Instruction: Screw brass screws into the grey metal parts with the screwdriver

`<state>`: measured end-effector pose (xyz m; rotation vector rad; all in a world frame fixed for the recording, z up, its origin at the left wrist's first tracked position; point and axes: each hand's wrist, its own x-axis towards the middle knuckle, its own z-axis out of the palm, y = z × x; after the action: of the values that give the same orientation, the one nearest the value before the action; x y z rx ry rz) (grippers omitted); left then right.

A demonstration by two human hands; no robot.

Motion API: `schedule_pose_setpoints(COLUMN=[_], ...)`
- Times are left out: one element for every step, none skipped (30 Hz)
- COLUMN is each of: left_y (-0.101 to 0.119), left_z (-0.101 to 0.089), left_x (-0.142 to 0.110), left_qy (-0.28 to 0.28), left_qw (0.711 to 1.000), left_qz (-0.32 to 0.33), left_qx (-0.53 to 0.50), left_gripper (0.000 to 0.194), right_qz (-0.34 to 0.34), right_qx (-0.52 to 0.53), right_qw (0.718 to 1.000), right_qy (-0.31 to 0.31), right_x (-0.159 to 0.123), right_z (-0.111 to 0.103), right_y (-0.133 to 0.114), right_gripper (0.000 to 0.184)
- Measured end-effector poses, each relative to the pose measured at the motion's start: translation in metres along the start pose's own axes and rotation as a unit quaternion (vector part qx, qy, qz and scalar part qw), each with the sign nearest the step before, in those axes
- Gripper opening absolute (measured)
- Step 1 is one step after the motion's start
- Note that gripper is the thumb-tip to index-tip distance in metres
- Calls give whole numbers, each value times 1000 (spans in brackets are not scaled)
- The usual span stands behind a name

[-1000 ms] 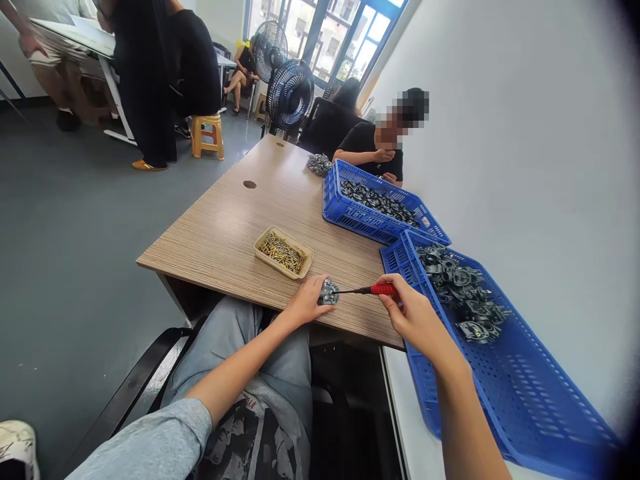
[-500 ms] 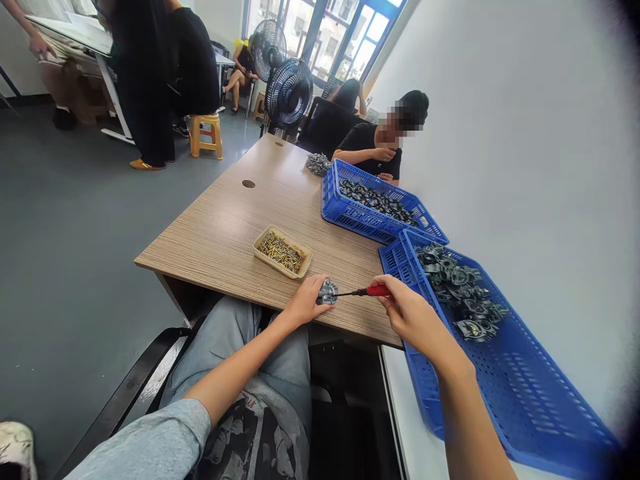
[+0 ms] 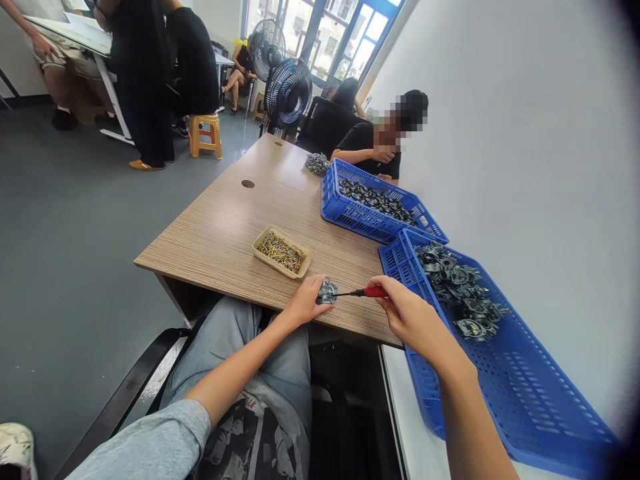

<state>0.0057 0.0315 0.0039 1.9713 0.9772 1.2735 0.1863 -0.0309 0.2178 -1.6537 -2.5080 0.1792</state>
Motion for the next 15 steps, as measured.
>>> schedule_pose_setpoints(left_y=[0, 0, 0, 0, 0, -1, -1, -1, -1, -1, -1, -1, -2, -2, -2], left_z=[0, 0, 0, 0, -1, -1, -1, -1, -1, -1, -1, -1, -1, -1, -1], left_x=[0, 0, 0, 0, 0, 0, 0, 0, 0, 0, 1, 1, 1, 1, 1], left_qy=[0, -1, -1, -1, -1, -1, -1, -1, -2, -3, -4, -4, -4, -4, -4], left_qw=[1000, 1000, 1000, 1000, 1000, 1000, 1000, 1000, 1000, 1000, 1000, 1000, 1000, 1000, 1000], left_qz=[0, -2, -3, -4, -5, -5, -5, -5, -5, -6, -6, -6, -7, -8, -9], left_qx=[-1, -2, -3, -4, -5, -5, -5, -6, -5, -4, -4, -4, -6, -8, -10], left_gripper=[78, 78, 78, 78, 78, 78, 78, 78, 78, 78, 78, 79, 79, 79, 78], right_qz=[-1, -3, -4, -4, -5, -4, -3, -3, -4, -7, -11, -18, -24, -28, -30], right_qx=[-1, -2, -3, -3, -4, -5, -7, -8, -10, -11, -11, -11, -12, -14, -19], right_qw=[1000, 1000, 1000, 1000, 1000, 1000, 1000, 1000, 1000, 1000, 1000, 1000, 1000, 999, 999], right_qy=[2, 4, 6, 8, 9, 10, 11, 12, 12, 9, 5, -2, -9, -14, -17], right_x=[0, 0, 0, 0, 1, 1, 1, 1, 1, 1, 1, 2, 2, 2, 3], right_z=[0, 0, 0, 0, 0, 1, 1, 0, 0, 0, -1, -2, -2, -3, -3], right_y=[0, -1, -1, 0, 0, 0, 0, 0, -1, -2, -4, -6, -8, -10, -12], right_gripper=[28, 28, 28, 28, 28, 28, 28, 28, 27, 27, 26, 25, 25, 25, 25])
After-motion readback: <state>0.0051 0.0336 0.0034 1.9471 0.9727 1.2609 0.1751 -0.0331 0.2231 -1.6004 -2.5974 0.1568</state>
